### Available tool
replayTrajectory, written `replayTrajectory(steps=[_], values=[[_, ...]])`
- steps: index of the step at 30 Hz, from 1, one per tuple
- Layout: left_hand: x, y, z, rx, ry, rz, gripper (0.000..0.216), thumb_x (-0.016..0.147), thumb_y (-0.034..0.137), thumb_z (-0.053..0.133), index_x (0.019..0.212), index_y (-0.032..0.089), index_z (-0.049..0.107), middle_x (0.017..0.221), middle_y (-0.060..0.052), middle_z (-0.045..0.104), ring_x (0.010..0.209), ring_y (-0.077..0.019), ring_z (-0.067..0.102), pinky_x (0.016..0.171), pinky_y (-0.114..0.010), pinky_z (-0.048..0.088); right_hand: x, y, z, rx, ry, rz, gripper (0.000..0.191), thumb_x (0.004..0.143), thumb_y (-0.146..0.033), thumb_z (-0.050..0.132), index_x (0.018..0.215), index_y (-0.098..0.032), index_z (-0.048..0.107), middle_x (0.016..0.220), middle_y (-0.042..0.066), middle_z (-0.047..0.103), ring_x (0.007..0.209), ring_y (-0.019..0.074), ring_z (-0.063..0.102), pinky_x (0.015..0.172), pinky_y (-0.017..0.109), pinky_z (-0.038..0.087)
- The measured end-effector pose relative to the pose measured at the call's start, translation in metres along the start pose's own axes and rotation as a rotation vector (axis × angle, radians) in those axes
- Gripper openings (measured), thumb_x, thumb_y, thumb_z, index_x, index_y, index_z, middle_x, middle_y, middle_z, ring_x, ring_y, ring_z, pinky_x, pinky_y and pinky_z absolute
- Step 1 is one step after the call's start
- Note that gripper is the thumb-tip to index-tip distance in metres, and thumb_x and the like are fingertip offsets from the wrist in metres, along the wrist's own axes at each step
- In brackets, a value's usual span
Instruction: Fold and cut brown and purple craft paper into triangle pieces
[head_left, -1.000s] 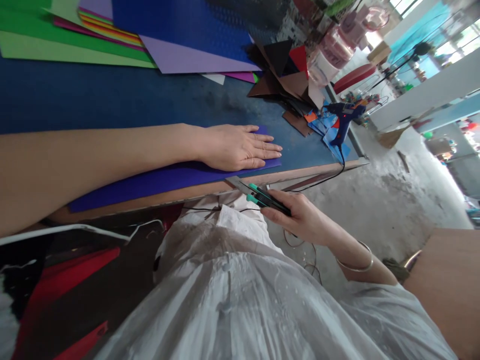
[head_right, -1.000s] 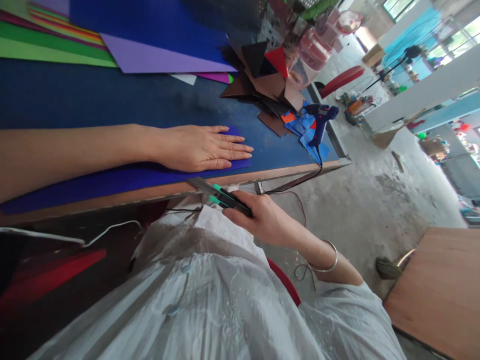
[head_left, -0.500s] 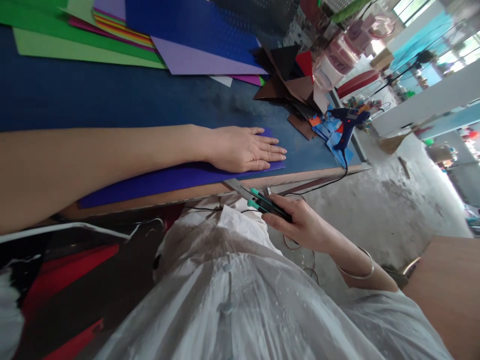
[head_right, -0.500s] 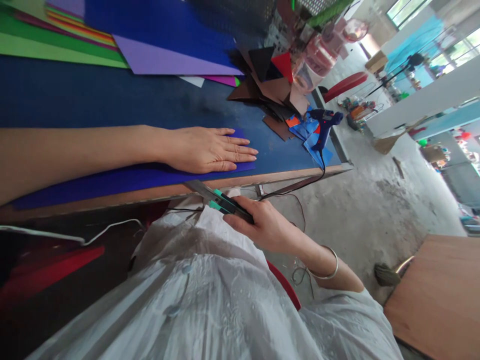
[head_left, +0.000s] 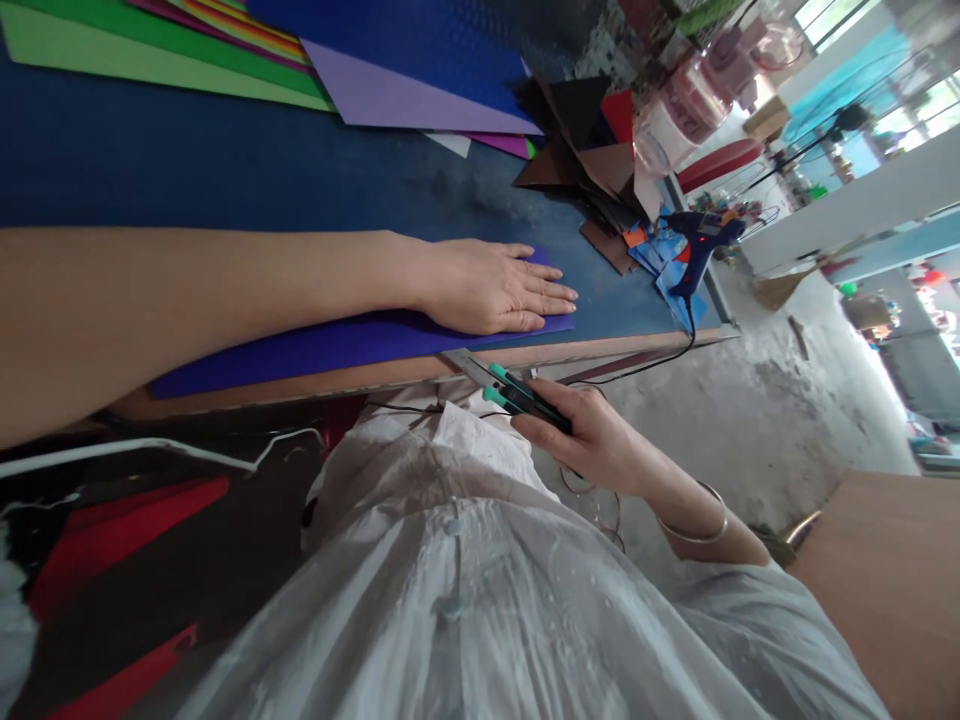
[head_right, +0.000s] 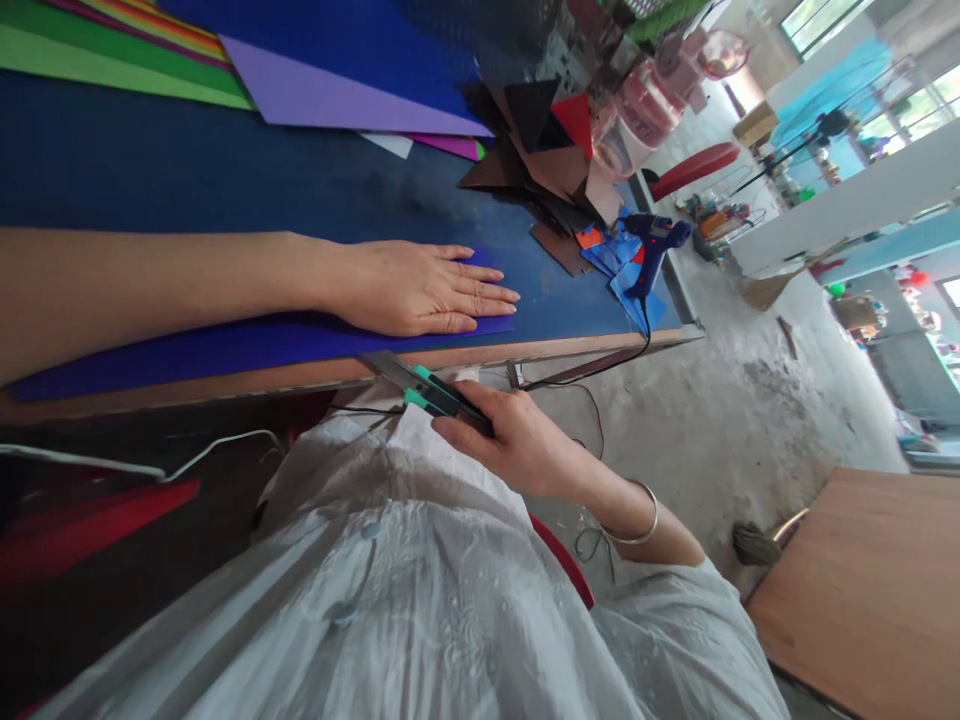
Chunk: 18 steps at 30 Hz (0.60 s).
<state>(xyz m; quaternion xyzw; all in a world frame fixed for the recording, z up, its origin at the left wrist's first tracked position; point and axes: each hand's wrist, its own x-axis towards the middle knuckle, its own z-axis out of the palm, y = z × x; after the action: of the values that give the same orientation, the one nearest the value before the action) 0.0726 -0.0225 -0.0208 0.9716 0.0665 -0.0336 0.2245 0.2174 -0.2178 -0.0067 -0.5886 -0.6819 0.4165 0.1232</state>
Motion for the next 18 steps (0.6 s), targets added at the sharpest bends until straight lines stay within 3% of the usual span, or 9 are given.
replayTrajectory(steps=[18], values=[[-0.003,0.002,0.0,0.122,-0.01,0.021,0.068,0.103,0.043,0.027,0.169,0.031,0.033,0.177,0.014,0.026,0.168,-0.0167,0.015,0.135,-0.034,-0.001,0.005,-0.011,0.011,-0.021,0.024,-0.006,0.024,0.103,-0.039,0.058,0.088,-0.022,0.051,0.067,-0.008,0.044,0.06,0.008,0.034,0.058,0.025,0.03]])
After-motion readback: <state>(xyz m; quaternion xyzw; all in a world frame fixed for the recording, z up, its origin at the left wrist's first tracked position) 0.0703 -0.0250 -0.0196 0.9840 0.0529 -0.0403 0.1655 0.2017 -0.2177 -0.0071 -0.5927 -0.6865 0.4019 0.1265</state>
